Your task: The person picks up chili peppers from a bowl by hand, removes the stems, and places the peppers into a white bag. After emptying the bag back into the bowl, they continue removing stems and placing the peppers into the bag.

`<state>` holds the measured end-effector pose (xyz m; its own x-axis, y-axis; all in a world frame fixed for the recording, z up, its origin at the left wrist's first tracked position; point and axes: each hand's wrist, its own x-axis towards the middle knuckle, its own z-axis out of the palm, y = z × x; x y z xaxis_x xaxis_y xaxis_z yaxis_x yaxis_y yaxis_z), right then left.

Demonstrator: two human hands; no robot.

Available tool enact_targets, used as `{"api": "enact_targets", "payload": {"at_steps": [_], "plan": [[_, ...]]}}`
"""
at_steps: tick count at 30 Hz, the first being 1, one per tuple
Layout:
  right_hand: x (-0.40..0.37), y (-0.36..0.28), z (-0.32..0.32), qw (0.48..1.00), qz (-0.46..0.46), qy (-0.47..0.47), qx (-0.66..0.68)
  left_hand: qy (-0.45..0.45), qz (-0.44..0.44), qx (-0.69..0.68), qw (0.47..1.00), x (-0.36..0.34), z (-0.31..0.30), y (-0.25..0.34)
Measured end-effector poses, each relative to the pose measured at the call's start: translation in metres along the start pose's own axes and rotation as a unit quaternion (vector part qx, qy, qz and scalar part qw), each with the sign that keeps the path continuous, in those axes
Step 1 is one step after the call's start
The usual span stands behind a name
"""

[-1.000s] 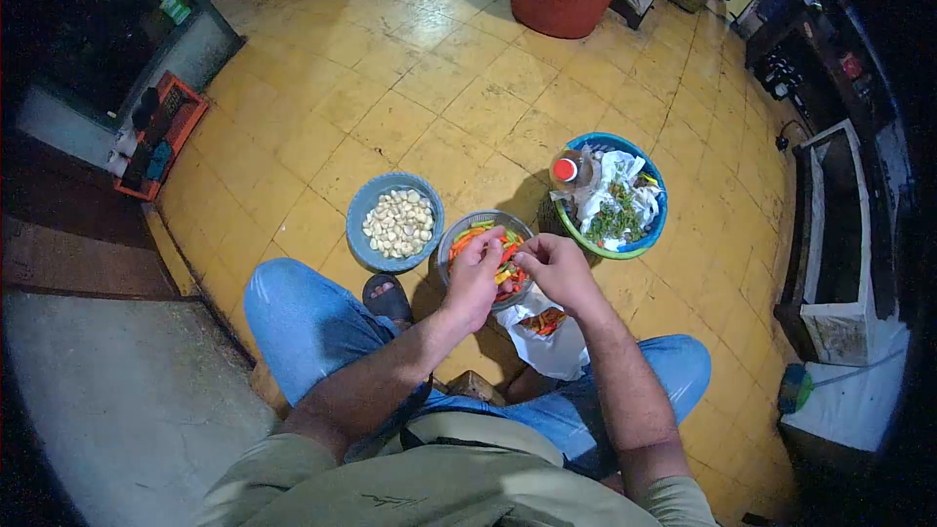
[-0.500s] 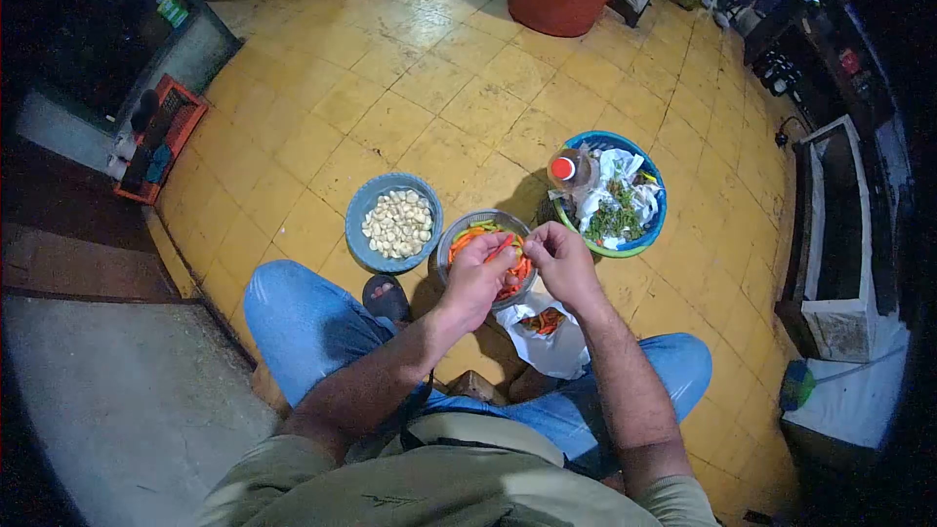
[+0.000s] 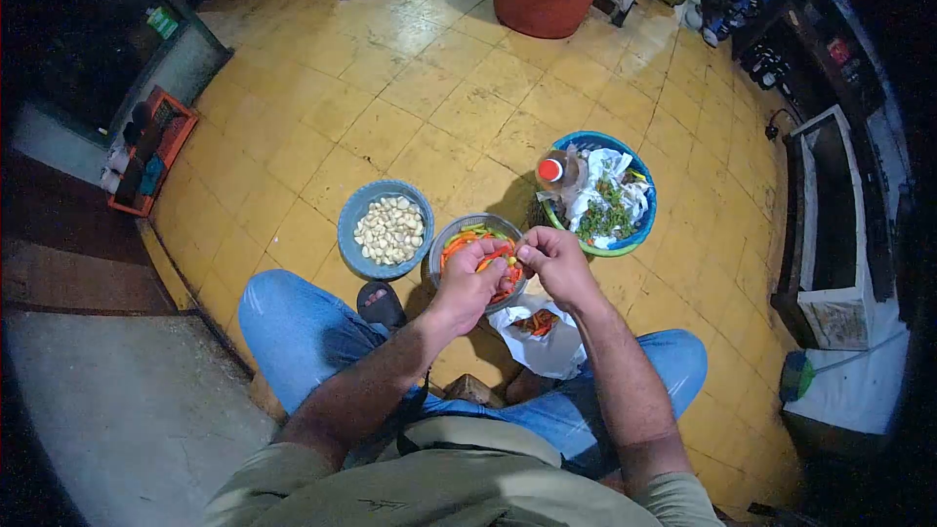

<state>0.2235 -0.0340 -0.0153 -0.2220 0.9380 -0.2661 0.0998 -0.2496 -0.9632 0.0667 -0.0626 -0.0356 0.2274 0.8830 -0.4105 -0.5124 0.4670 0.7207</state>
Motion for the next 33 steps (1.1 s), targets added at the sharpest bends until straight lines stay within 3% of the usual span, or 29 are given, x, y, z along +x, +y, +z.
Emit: {"api": "enact_targets", "payload": {"at_steps": [4,6,7,8,10,12,13,15,18,21,26,33], "plan": [[0.004,-0.007,-0.011,0.999,0.015,-0.029,-0.013,-0.016,-0.014,-0.01,1.0,0.001,-0.003,0.0],[0.003,-0.019,-0.02,0.996,0.033,0.036,0.078,-0.017,-0.024,-0.035,0.999,0.001,-0.005,-0.001],[0.006,-0.02,-0.03,0.996,-0.01,0.066,0.059,-0.017,-0.024,-0.036,0.999,0.003,-0.007,-0.003],[0.007,-0.025,-0.042,0.991,0.013,0.104,0.077,-0.008,-0.029,-0.053,0.998,0.006,-0.011,-0.005],[0.018,-0.013,-0.078,0.989,-0.004,0.147,0.012,0.001,-0.034,-0.071,0.997,0.007,-0.011,-0.003],[0.022,-0.009,-0.097,0.951,-0.073,0.281,-0.104,0.041,-0.036,-0.097,0.994,0.006,-0.008,0.0],[0.022,-0.006,-0.102,0.951,-0.073,0.281,-0.104,0.041,-0.036,-0.097,0.994,0.006,-0.008,0.0],[0.024,-0.001,-0.106,0.89,-0.106,0.359,-0.26,0.078,-0.04,-0.115,0.989,0.007,-0.011,-0.001],[0.027,0.011,-0.096,0.876,-0.167,0.304,-0.335,0.101,-0.038,-0.117,0.987,0.01,-0.014,-0.005],[0.013,-0.011,-0.05,0.946,-0.12,0.174,-0.246,0.098,-0.026,-0.112,0.989,0.01,-0.015,-0.006],[0.009,0.015,0.007,0.965,-0.074,0.052,-0.247,0.048,0.004,-0.069,0.996,0.007,-0.011,-0.006],[0.015,0.015,0.0,0.984,-0.039,0.016,-0.173,0.079,0.002,-0.099,0.992,0.007,-0.011,0.0]]}}
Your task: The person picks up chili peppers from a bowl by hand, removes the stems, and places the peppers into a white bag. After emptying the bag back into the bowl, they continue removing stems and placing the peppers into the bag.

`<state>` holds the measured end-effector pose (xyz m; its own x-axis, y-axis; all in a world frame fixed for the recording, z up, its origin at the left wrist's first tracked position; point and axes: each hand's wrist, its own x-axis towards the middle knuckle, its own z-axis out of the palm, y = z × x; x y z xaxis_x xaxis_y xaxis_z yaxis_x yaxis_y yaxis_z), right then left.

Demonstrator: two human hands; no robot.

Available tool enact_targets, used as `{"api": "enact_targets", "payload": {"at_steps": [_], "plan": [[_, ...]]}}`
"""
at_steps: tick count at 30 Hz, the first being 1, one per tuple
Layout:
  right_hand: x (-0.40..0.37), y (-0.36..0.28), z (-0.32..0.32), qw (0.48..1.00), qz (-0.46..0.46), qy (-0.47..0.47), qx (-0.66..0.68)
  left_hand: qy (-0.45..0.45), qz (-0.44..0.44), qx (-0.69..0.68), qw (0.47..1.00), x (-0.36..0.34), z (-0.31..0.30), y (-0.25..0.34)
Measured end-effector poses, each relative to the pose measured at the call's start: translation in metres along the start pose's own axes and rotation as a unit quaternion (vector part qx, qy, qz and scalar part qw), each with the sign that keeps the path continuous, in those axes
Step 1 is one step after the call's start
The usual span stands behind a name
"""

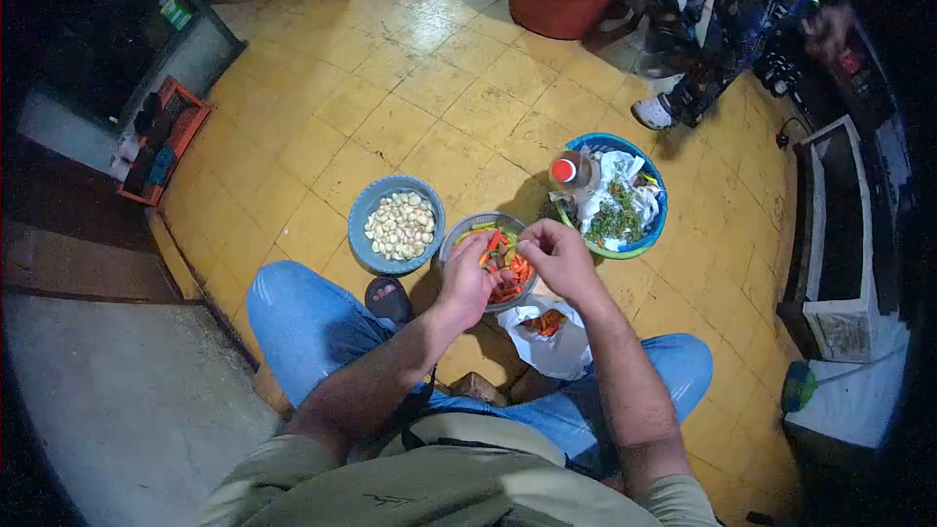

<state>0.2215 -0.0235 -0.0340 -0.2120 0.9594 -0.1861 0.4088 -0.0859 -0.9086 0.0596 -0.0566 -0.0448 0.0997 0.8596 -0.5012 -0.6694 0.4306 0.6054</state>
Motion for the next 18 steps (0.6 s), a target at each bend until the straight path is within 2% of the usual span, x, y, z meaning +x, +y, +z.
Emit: {"api": "enact_targets", "payload": {"at_steps": [4,7,9,11,13,18], "plan": [[0.0,0.001,-0.007,1.0,-0.002,0.023,0.012,0.0,-0.008,-0.018,1.0,0.004,-0.003,0.002],[-0.004,-0.004,-0.005,0.984,-0.082,0.078,-0.141,-0.007,-0.013,-0.013,1.0,0.001,0.0,0.002],[-0.01,-0.01,0.005,0.982,-0.116,0.081,-0.125,-0.046,-0.005,0.007,0.999,-0.002,0.002,0.002],[-0.013,-0.016,0.012,0.979,-0.151,0.083,-0.109,-0.033,-0.007,0.017,0.999,-0.004,0.005,0.002],[-0.015,-0.022,0.013,0.963,-0.217,0.051,-0.152,-0.02,-0.008,0.026,0.999,-0.004,0.003,-0.001],[-0.015,-0.016,0.014,0.963,-0.203,0.012,-0.179,-0.073,-0.014,0.045,0.996,-0.002,-0.003,-0.007]]}}
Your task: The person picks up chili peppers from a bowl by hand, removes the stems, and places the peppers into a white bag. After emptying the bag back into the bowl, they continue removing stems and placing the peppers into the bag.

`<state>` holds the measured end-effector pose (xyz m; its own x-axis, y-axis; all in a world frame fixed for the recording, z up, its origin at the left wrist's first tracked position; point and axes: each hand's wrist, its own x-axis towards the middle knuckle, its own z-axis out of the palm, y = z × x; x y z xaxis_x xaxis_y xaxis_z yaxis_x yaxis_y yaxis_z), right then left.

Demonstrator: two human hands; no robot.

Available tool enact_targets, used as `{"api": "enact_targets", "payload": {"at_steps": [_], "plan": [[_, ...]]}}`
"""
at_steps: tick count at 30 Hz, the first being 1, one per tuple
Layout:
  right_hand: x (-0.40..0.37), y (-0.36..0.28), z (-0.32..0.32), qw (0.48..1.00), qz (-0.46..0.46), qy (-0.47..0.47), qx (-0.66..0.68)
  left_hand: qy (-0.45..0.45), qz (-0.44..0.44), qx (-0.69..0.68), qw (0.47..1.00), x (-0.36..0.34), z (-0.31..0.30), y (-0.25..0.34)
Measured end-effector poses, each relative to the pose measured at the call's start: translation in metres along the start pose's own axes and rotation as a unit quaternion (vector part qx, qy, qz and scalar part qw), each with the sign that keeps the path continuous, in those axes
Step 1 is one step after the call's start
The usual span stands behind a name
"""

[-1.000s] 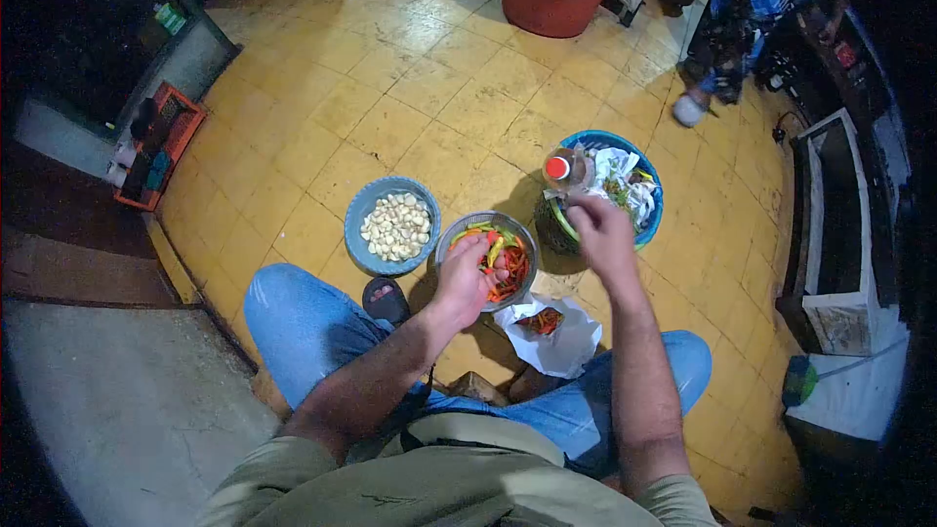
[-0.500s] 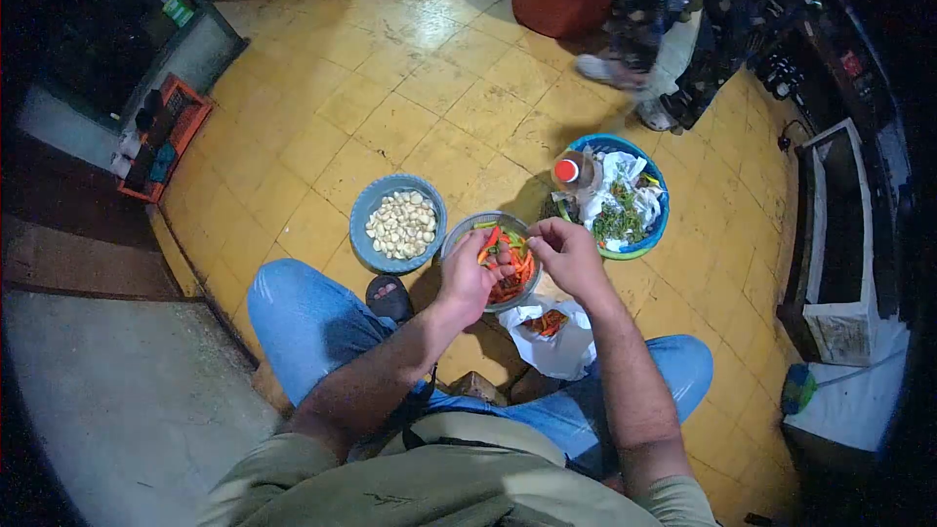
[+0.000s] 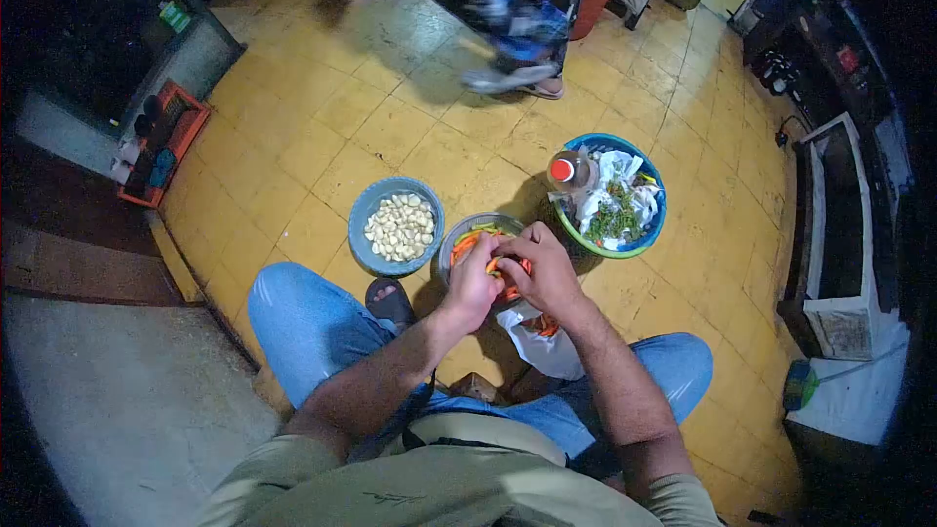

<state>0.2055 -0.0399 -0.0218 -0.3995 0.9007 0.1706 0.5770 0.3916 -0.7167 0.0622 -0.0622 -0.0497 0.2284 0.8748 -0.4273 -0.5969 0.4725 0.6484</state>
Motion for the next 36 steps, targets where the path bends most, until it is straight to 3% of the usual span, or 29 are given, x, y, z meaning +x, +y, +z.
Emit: {"api": "enact_targets", "payload": {"at_steps": [5,11,16,19,21,24,28,32,36], "plan": [[0.001,-0.002,-0.005,0.999,0.015,0.017,0.047,0.0,0.004,-0.012,1.0,0.0,0.002,-0.001],[0.005,0.0,-0.014,0.997,0.058,0.058,-0.003,-0.024,0.012,-0.027,0.999,0.005,-0.003,0.003],[0.005,-0.004,-0.02,0.995,0.031,0.096,0.017,0.005,0.035,-0.004,0.999,0.005,0.0,0.004],[0.005,-0.007,-0.027,0.996,-0.008,0.087,-0.007,0.006,0.037,0.006,0.999,0.005,0.0,0.006],[0.004,-0.007,-0.036,0.997,-0.042,-0.01,-0.069,0.016,0.044,0.033,0.998,0.003,0.0,0.007],[0.004,-0.008,-0.046,0.997,-0.056,-0.039,-0.035,-0.017,0.032,0.033,0.999,0.002,-0.001,0.009],[0.003,0.001,-0.061,0.998,-0.015,-0.054,-0.013,-0.025,0.03,0.04,0.998,0.002,0.001,0.01],[-0.001,0.039,-0.093,0.981,0.132,0.133,-0.046,0.03,0.049,0.018,0.998,0.005,0.001,0.012],[-0.001,0.071,-0.106,0.949,0.172,0.23,-0.125,0.055,0.011,-0.035,0.998,0.001,0.0,0.018]]}}
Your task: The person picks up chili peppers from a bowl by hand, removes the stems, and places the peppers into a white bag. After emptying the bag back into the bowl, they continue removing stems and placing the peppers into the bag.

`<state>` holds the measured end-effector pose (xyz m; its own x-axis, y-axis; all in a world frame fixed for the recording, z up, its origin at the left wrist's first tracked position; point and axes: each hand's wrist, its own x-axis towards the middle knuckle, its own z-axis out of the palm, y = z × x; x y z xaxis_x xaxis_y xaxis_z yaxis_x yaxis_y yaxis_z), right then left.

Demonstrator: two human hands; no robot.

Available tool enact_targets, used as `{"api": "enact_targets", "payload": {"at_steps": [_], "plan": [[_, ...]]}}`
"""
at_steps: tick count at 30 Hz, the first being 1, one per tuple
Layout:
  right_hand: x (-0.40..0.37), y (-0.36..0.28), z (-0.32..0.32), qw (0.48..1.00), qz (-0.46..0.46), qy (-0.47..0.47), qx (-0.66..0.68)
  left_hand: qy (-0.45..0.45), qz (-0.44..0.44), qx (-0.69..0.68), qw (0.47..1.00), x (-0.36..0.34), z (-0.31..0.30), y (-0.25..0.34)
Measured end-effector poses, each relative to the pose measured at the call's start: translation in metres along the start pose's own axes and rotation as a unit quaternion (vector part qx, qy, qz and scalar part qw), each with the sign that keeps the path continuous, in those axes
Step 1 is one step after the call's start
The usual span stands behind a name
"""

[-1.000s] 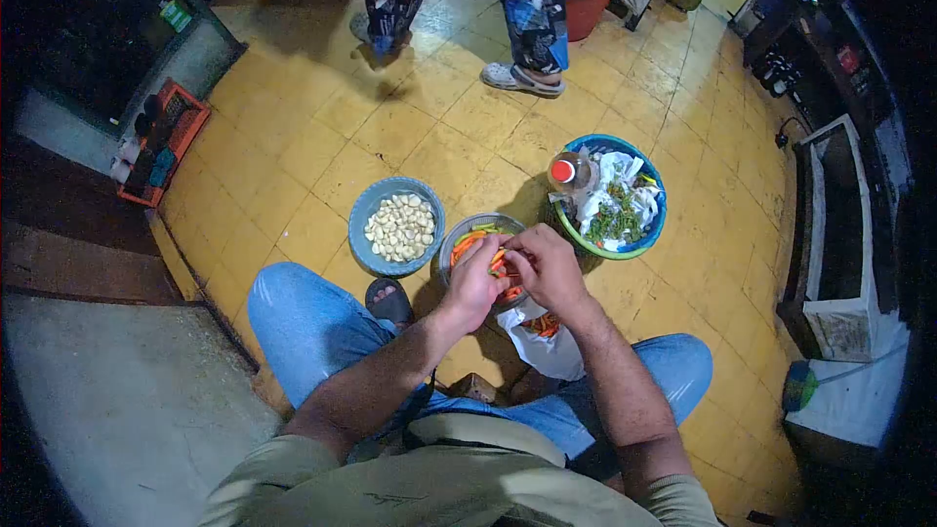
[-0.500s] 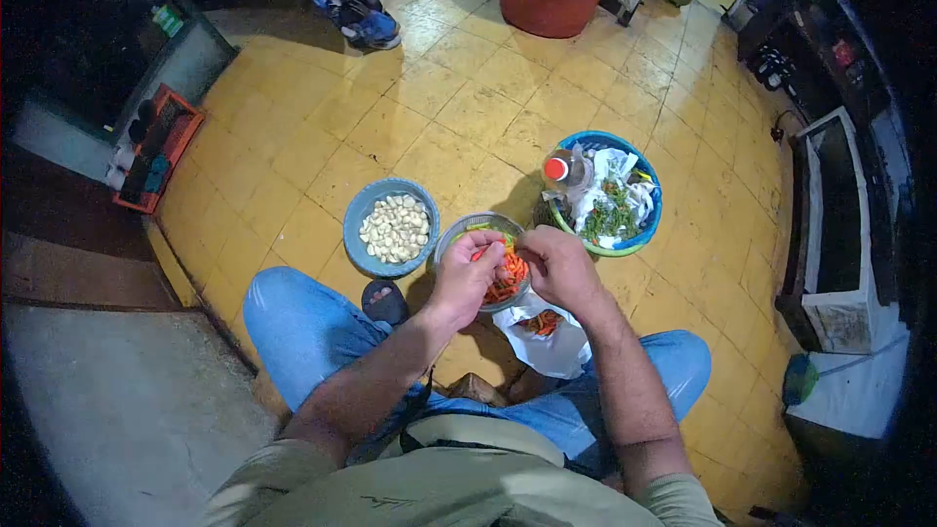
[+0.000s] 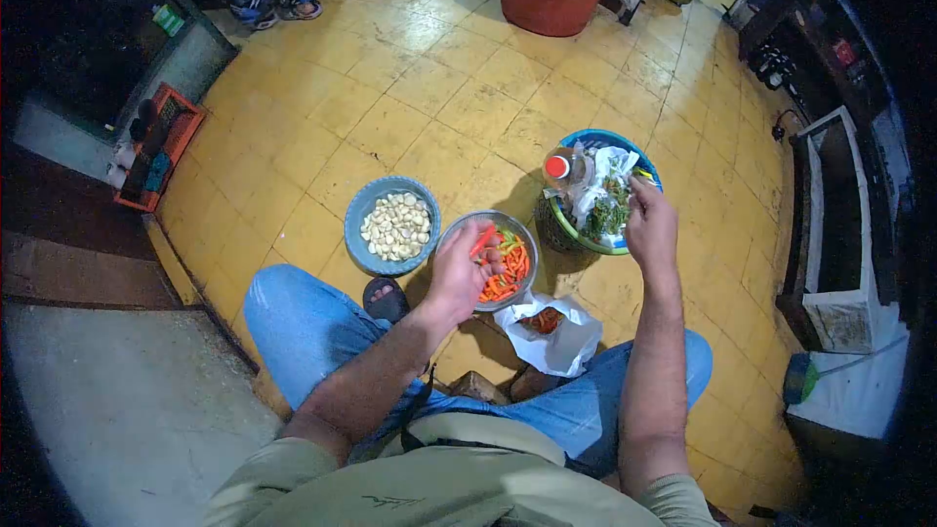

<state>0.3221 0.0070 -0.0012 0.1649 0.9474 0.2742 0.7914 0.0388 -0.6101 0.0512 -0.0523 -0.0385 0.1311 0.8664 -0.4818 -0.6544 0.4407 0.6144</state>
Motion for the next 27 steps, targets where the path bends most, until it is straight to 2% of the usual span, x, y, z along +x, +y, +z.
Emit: {"api": "enact_targets", "payload": {"at_steps": [2,3,5,6,8,9,11,13,16,19,27], "plan": [[0.0,0.008,0.006,0.983,-0.112,0.088,-0.118,0.003,-0.005,-0.004,1.0,0.0,0.0,0.0],[-0.001,0.001,0.004,0.983,-0.113,0.088,-0.118,0.007,-0.01,-0.008,1.0,0.001,0.0,0.0],[-0.006,-0.015,0.005,0.999,-0.041,-0.03,-0.004,-0.001,-0.016,-0.001,1.0,0.002,-0.001,-0.001],[-0.012,-0.021,0.013,0.996,-0.026,-0.046,0.075,-0.01,-0.023,0.005,1.0,0.002,-0.002,-0.002],[-0.026,-0.046,0.022,0.985,-0.084,-0.1,0.115,-0.032,-0.033,0.03,0.998,0.002,-0.003,-0.003],[-0.032,-0.064,0.024,0.975,-0.157,-0.109,0.116,-0.054,-0.042,0.055,0.996,0.002,-0.003,-0.002],[-0.047,-0.079,0.037,0.965,-0.19,-0.138,0.116,-0.084,-0.039,0.079,0.993,-0.001,0.0,-0.001],[-0.057,-0.096,0.039,0.937,-0.284,-0.186,0.083,-0.114,-0.036,0.103,0.988,-0.008,0.011,0.003],[-0.063,-0.095,0.049,0.935,-0.274,-0.211,0.077,-0.115,-0.056,0.053,0.99,-0.014,0.019,0.005],[-0.064,-0.095,0.047,0.929,-0.269,-0.238,0.088,-0.163,-0.067,0.006,0.984,-0.009,0.012,0.002],[-0.068,-0.091,0.056,0.919,-0.332,-0.199,0.08,-0.154,-0.047,-0.008,0.987,0.0,0.004,-0.01]]}}
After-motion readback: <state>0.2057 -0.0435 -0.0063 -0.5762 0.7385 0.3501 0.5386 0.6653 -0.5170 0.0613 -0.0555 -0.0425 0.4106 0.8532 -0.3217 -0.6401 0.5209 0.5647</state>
